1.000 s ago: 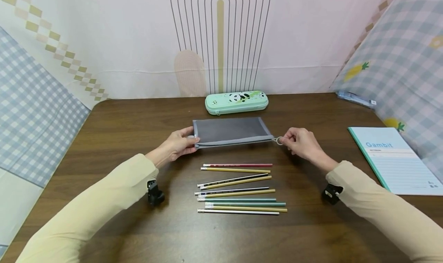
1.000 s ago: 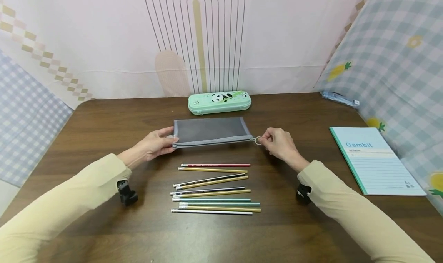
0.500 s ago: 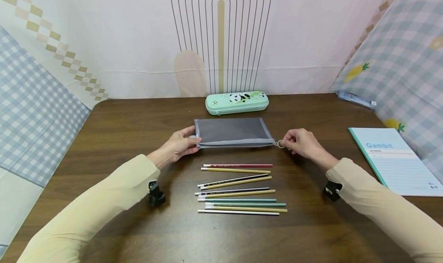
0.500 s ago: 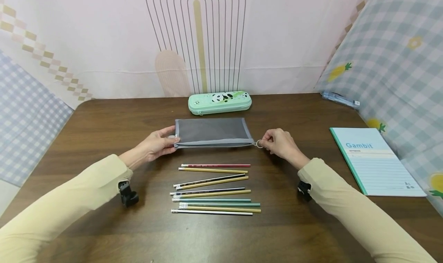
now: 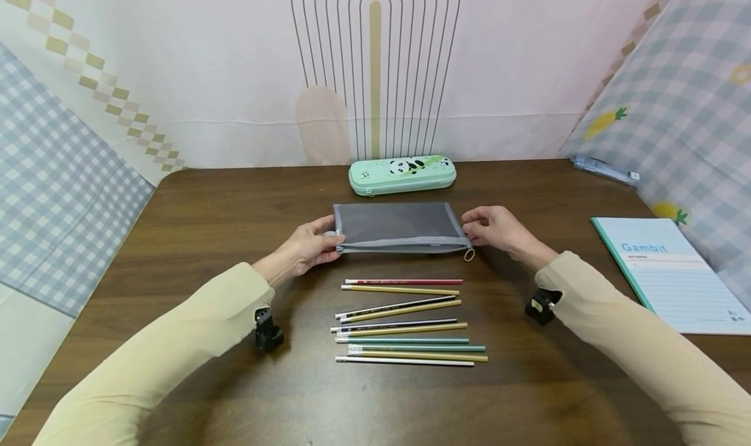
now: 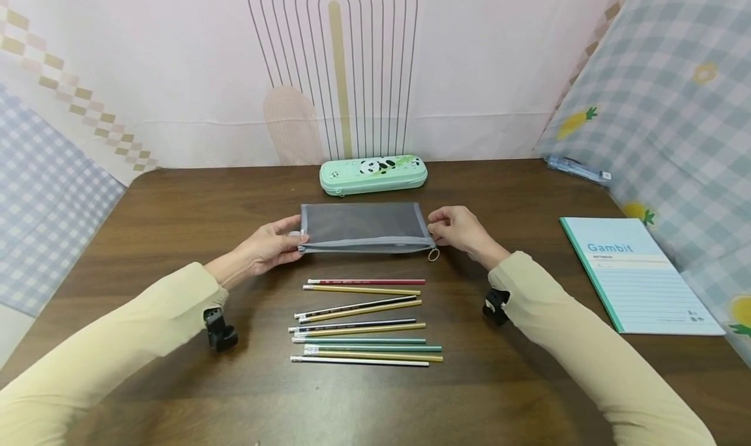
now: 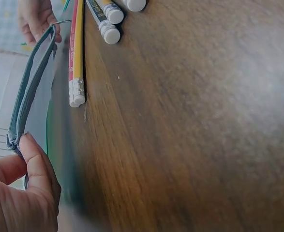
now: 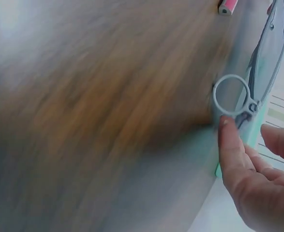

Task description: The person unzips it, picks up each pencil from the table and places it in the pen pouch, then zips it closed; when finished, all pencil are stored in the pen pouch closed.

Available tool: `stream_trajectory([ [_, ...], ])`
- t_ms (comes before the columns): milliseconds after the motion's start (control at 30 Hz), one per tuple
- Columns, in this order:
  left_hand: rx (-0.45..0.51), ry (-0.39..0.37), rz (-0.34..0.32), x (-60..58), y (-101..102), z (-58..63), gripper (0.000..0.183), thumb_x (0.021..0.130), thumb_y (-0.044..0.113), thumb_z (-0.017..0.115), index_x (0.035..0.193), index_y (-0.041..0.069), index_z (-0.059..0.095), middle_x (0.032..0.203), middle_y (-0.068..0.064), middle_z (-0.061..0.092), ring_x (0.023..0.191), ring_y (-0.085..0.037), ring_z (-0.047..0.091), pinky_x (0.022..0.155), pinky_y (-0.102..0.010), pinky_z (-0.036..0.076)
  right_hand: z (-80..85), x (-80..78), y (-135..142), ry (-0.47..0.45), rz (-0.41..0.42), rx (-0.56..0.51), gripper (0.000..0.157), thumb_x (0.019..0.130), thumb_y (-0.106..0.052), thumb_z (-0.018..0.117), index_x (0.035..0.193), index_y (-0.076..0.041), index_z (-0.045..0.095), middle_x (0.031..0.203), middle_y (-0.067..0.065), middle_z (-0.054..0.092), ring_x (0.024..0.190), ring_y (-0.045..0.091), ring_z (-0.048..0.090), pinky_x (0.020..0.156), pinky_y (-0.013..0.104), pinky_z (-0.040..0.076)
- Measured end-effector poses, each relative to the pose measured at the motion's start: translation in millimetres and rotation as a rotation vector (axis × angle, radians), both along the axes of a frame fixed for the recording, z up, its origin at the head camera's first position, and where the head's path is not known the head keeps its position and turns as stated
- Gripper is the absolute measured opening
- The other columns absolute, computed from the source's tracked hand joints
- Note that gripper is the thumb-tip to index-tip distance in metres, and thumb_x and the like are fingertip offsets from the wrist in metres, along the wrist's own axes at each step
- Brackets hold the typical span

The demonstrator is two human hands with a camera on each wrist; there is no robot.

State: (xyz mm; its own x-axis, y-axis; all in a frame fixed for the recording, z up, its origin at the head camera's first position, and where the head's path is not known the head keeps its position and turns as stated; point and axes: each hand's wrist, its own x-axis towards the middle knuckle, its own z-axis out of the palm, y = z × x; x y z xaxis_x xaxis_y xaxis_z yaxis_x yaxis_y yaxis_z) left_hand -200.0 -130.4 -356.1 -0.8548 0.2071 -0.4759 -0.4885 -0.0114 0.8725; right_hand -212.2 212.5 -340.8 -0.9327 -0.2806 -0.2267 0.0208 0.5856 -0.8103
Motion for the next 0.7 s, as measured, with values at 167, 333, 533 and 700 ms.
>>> stream_trajectory([
  [167,-0.019,0.006,-0.025,0.0,0,0.6,0.067,0.094,0.001,0.053,0.151,0.015,0.02,0.099,-0.007,0.052,0.067,-0.006,0.057,0.058,-0.013,0.051,-1.5,-6.5,-5,-0.083,-0.08,-0.022,0.042,0.097,-0.012,0.051,0.131,0.012,0.044,0.122,0.029,0.052,0.087,0.011,0.057,0.075,0.022,0.056],
  [333,-0.034,-0.002,-0.037,-0.8,-1,0.7,0.067,0.094,0.002,0.054,0.15,0.016,0.022,0.095,-0.006,0.054,0.067,-0.005,0.058,0.057,-0.013,0.051,-1.4,-8.0,-3,-0.153,-0.129,-0.091,0.045,0.097,-0.017,0.052,0.133,0.01,0.044,0.114,0.016,0.057,0.08,0.004,0.054,0.068,0.015,0.052],
  [533,-0.042,-0.009,-0.032,-1.4,-1,0.1,0.063,0.093,0.004,0.056,0.149,0.015,0.027,0.089,-0.003,0.056,0.067,-0.006,0.058,0.057,-0.013,0.051,-1.5,-6.4,2,-0.294,-0.175,-0.239,0.045,0.097,-0.016,0.053,0.133,0.009,0.041,0.076,-0.009,0.057,0.064,0.001,0.051,0.057,0.013,0.048],
  [700,-0.051,0.0,-0.026,-1.7,-1,-0.5,0.059,0.094,0.006,0.056,0.147,0.012,0.032,0.088,-0.001,0.057,0.069,-0.005,0.058,0.059,-0.014,0.052,-2.9,-3.7,5,-0.341,-0.19,-0.298,0.03,0.096,-0.014,0.054,0.119,0.003,0.046,0.072,-0.009,0.056,0.061,0.0,0.05,0.055,0.012,0.048],
])
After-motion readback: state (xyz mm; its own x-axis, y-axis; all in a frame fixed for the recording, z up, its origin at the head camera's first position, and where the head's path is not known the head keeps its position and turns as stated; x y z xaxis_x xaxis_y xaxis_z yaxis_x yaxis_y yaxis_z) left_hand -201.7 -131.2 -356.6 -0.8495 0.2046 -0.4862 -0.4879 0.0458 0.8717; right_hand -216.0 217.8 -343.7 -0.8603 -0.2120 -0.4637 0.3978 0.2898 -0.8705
